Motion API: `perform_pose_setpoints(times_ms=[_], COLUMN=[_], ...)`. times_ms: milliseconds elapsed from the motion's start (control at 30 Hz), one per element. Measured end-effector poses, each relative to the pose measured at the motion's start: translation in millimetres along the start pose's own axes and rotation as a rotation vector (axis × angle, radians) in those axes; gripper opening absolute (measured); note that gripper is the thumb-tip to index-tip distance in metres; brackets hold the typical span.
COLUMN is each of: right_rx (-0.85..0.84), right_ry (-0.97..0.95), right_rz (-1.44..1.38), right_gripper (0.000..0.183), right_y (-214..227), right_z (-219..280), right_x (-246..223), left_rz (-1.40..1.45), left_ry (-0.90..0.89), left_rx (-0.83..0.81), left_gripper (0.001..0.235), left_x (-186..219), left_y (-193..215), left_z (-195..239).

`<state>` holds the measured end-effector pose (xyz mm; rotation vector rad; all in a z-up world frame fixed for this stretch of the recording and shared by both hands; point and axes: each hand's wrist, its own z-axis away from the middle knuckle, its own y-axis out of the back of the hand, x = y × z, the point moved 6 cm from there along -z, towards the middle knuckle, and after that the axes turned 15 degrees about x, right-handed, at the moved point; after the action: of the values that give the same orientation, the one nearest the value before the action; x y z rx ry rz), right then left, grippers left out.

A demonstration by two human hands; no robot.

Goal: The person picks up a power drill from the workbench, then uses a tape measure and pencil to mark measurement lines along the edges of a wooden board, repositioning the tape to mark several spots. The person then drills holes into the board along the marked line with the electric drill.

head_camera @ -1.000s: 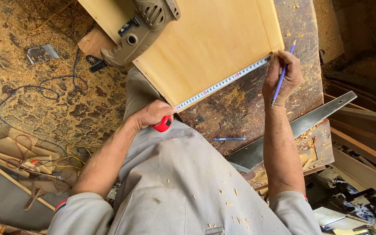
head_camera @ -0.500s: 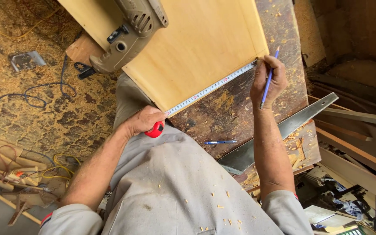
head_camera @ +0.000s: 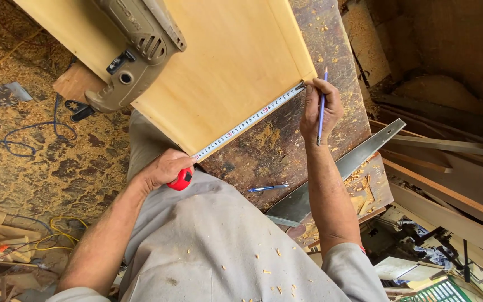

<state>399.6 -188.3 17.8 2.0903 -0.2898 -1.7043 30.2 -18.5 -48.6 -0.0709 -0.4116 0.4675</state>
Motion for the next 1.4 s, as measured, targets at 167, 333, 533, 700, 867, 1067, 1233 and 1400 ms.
perform_pose_setpoints(times_ms=[167, 333, 533, 700, 867, 1067, 1233, 1400], right_rx=[-0.027, -0.002, -0.305, -0.910, -1.121, -1.249, -1.284, -1.281], right_ry=[-0.043, 0.041, 0.110, 0.117, 0.228, 0.259, 0.271, 0.301], right_rz=[-0.026, 0.015, -0.085, 0.092, 0.123, 0.081, 0.111, 0.066], right_gripper=[0.007, 0.014, 0.031, 0.012, 0.012, 0.013, 0.014, 0.012], right_y=[1.6, 13.3, 14.0, -38.0, -65.0, -82.7, -89.5, -92.4], right_z=[-1.1, -13.0, -20.2, -6.2, 9.0, 16.9, 18.0, 18.0], right_x=[-1.0, -4.2, -69.8, -135.8, -122.0, -107.9, -103.7, -109.2], left_rz=[-0.012, 0.002, -0.002, -0.002, -0.004, -0.008, -0.025, -0.028], left_ry=[0.006, 0.032, 0.001, -0.001, 0.002, 0.017, -0.008, -0.023], left_rx=[0.004, 0.012, -0.009, 0.007, 0.004, 0.012, 0.002, -0.004], left_gripper=[0.042, 0.042, 0.037, 0.036, 0.036, 0.036, 0.038, 0.038], left_x=[5.2, 1.5, -0.9, 2.7, 1.2, 1.6, 0.3, 2.3], left_y=[0.7, 0.7, -0.5, 0.0, -0.5, 0.7, 0.5, 0.1], left_z=[3.5, 1.5, 0.7, 2.1, 2.0, 2.7, 1.3, 1.7])
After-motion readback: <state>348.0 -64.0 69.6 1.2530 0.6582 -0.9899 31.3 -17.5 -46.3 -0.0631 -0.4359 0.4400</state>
